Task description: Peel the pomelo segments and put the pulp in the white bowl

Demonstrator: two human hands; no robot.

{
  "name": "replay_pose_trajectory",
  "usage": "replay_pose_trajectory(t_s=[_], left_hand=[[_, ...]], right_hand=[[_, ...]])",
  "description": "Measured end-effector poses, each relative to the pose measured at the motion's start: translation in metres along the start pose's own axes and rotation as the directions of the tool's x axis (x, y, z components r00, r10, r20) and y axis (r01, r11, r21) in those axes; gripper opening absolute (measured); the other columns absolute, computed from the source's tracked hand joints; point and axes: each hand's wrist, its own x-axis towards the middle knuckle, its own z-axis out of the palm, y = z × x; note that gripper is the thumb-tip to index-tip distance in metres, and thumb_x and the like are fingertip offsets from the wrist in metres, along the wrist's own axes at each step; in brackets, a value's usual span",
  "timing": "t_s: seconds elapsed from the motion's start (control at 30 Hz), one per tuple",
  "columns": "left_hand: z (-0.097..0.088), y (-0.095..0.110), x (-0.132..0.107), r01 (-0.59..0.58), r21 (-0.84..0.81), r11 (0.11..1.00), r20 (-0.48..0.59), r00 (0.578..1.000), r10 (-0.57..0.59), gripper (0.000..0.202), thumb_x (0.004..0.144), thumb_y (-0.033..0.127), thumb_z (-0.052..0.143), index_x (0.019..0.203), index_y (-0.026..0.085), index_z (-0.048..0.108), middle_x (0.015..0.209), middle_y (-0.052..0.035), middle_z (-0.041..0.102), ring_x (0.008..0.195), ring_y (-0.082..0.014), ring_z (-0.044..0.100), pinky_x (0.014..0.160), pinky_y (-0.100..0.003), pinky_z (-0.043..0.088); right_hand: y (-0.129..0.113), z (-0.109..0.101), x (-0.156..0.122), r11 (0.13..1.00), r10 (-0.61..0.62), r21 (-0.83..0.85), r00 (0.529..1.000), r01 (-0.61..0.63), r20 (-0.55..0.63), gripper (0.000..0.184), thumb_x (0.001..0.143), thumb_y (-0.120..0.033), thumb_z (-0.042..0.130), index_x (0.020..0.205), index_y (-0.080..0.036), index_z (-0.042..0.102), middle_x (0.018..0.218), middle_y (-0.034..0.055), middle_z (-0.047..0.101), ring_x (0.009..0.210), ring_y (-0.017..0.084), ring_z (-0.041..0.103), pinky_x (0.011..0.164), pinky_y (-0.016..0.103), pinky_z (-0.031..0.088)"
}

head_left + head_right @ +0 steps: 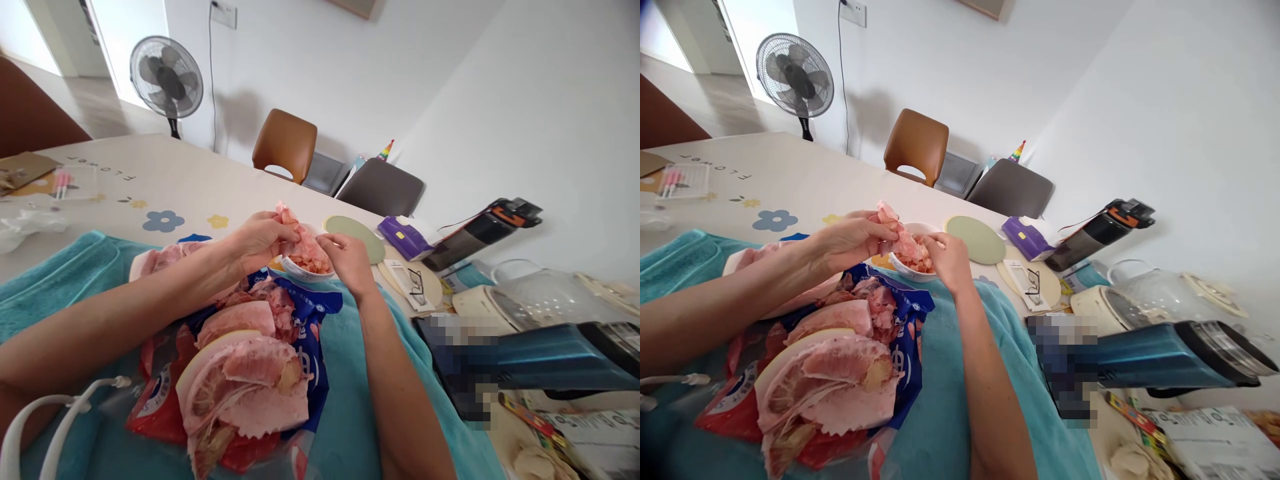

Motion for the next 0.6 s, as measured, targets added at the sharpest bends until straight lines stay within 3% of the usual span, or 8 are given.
replay_pose_trajectory(t_s=[0.1, 0.17, 0.27, 0.37, 0.43, 0.53, 0.6], left_hand=[[0.000, -0.002, 0.000, 0.015, 0.024, 1.000, -0.015, 1.000, -0.015, 0.025, 0.067, -0.012, 0.054, 0.057, 0.011, 0.053, 0.058, -0.0023, 0.055, 0.053, -0.0088, 0.050, 0.054, -0.024, 0.037], [0.000, -0.002, 0.000, 0.007, 0.011, 1.000, -0.017, 1.000, -0.007, 0.024, 0.067, -0.012, 0.054, 0.060, 0.011, 0.054, 0.061, -0.0032, 0.057, 0.056, -0.0095, 0.052, 0.055, -0.024, 0.038], [0.000, -0.003, 0.000, 0.002, -0.024, 1.000, -0.013, 1.000, -0.002, 0.023, 0.066, -0.011, 0.056, 0.062, 0.012, 0.054, 0.065, -0.0036, 0.058, 0.060, -0.0107, 0.056, 0.058, -0.025, 0.040], [0.001, -0.003, 0.000, 0.002, -0.026, 1.000, -0.037, 0.999, -0.003, 0.022, 0.067, -0.011, 0.055, 0.062, 0.011, 0.055, 0.066, -0.0034, 0.058, 0.061, -0.0106, 0.056, 0.058, -0.025, 0.040], [0.002, -0.003, -0.001, -0.008, -0.015, 1.000, -0.055, 0.998, 0.007, 0.022, 0.067, -0.011, 0.055, 0.061, 0.010, 0.056, 0.064, -0.0031, 0.058, 0.058, -0.0093, 0.053, 0.056, -0.024, 0.038], [0.003, 0.000, -0.002, -0.023, -0.002, 1.000, -0.069, 0.997, 0.023, 0.023, 0.065, -0.012, 0.055, 0.060, 0.010, 0.055, 0.061, -0.0022, 0.056, 0.053, -0.0075, 0.048, 0.052, -0.024, 0.033], [0.003, 0.001, -0.002, -0.032, 0.010, 0.999, -0.066, 0.997, 0.032, 0.023, 0.065, -0.012, 0.056, 0.060, 0.010, 0.055, 0.061, -0.0022, 0.056, 0.053, -0.0076, 0.047, 0.051, -0.024, 0.031]], right_hand=[[-0.004, -0.002, -0.001, 0.999, -0.036, -0.024, 0.991, 0.033, -0.126, 0.022, 0.079, -0.029, 0.061, 0.093, -0.020, 0.075, 0.087, 0.0036, 0.076, 0.088, 0.022, 0.068, 0.088, 0.039, 0.047], [-0.008, -0.004, -0.002, 0.997, -0.065, -0.060, 0.982, 0.055, -0.177, 0.017, 0.078, -0.029, 0.062, 0.085, -0.022, 0.075, 0.083, 0.0029, 0.075, 0.087, 0.022, 0.067, 0.088, 0.039, 0.047], [-0.013, -0.004, -0.003, 0.985, -0.146, -0.117, 0.976, 0.128, -0.162, 0.019, 0.079, -0.035, 0.064, 0.066, -0.023, 0.072, 0.086, 0.0034, 0.074, 0.095, 0.024, 0.065, 0.092, 0.040, 0.045], [-0.014, -0.004, -0.004, 0.979, -0.165, -0.144, 0.973, 0.143, -0.158, 0.010, 0.077, -0.029, 0.067, 0.077, -0.024, 0.074, 0.094, 0.0037, 0.073, 0.101, 0.023, 0.062, 0.095, 0.039, 0.043], [-0.014, -0.004, -0.004, 0.978, -0.149, -0.172, 0.972, 0.118, -0.181, 0.010, 0.077, -0.028, 0.067, 0.080, -0.023, 0.074, 0.088, 0.0033, 0.072, 0.093, 0.022, 0.063, 0.090, 0.038, 0.044], [-0.013, -0.005, -0.005, 0.967, -0.163, -0.226, 0.968, 0.119, -0.190, 0.029, 0.083, -0.039, 0.061, 0.060, -0.022, 0.068, 0.072, 0.0033, 0.066, 0.079, 0.021, 0.061, 0.084, 0.039, 0.046], [-0.012, -0.006, -0.004, 0.963, -0.186, -0.229, 0.964, 0.141, -0.188, 0.030, 0.084, -0.039, 0.060, 0.060, -0.022, 0.068, 0.076, 0.0043, 0.068, 0.085, 0.022, 0.062, 0.089, 0.041, 0.046]])
